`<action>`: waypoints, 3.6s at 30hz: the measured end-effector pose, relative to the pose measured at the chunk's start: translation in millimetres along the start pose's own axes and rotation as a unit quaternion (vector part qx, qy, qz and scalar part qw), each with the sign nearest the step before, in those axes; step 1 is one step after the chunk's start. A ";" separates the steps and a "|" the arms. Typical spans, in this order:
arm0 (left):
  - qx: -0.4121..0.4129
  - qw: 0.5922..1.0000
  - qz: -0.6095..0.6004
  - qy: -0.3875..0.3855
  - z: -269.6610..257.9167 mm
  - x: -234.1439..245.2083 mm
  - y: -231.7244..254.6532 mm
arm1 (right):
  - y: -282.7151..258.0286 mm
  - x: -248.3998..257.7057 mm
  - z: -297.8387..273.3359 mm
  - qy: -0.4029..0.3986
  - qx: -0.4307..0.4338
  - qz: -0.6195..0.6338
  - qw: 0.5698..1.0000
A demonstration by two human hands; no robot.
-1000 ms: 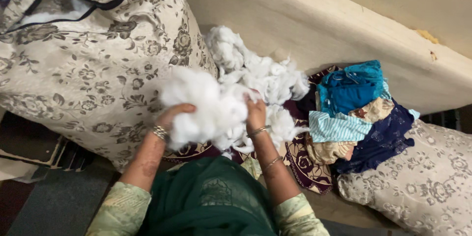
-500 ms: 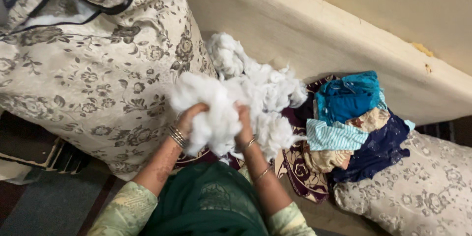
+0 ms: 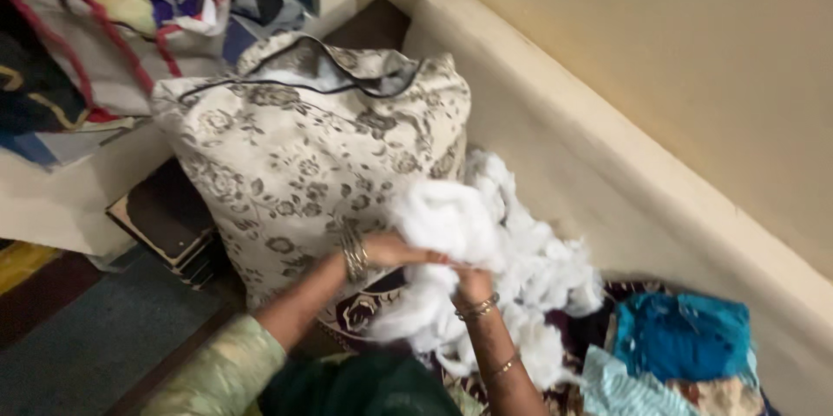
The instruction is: The person picks up clumps of white synthetic stuffing and places them into the zippered opening of a floral-patterned pillow cover.
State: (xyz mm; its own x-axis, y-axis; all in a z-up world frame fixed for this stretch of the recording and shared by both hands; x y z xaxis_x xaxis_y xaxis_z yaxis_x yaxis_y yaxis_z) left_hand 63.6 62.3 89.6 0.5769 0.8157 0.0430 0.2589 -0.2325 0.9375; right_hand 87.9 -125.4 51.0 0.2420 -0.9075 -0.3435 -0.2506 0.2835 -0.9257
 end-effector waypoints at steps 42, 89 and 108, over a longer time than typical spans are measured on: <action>0.252 0.722 0.538 0.355 -80.6 47.7 45.9 | 113.3 -61.3 43.7 -0.202 0.135 -0.783 0.573; 0.248 0.616 0.745 0.064 147.5 85.0 -141.1 | 408.9 282.4 -43.8 -0.160 -0.177 -0.734 0.636; 0.222 0.780 0.572 0.124 74.6 -24.6 13.1 | -21.9 262.1 -164.0 0.328 -0.040 -0.397 0.856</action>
State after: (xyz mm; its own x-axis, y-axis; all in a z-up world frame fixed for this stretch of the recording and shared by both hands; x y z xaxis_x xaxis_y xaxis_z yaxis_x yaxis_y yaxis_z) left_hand 110.6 -0.3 75.1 0.4736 0.0055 0.8807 -0.0398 -0.9988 0.0276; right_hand 3.1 -420.3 7.3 -0.2065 -0.7910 0.5760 -0.3213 -0.5012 -0.8035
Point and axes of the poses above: each hand's wrist, its own z-axis towards the middle knuckle, its own x-axis out of the back of the hand, y = z × x, the point moved 5 cm from there along z, towards the middle knuckle, and after that the axes turned 8 degrees about x, right-handed, at the moved point
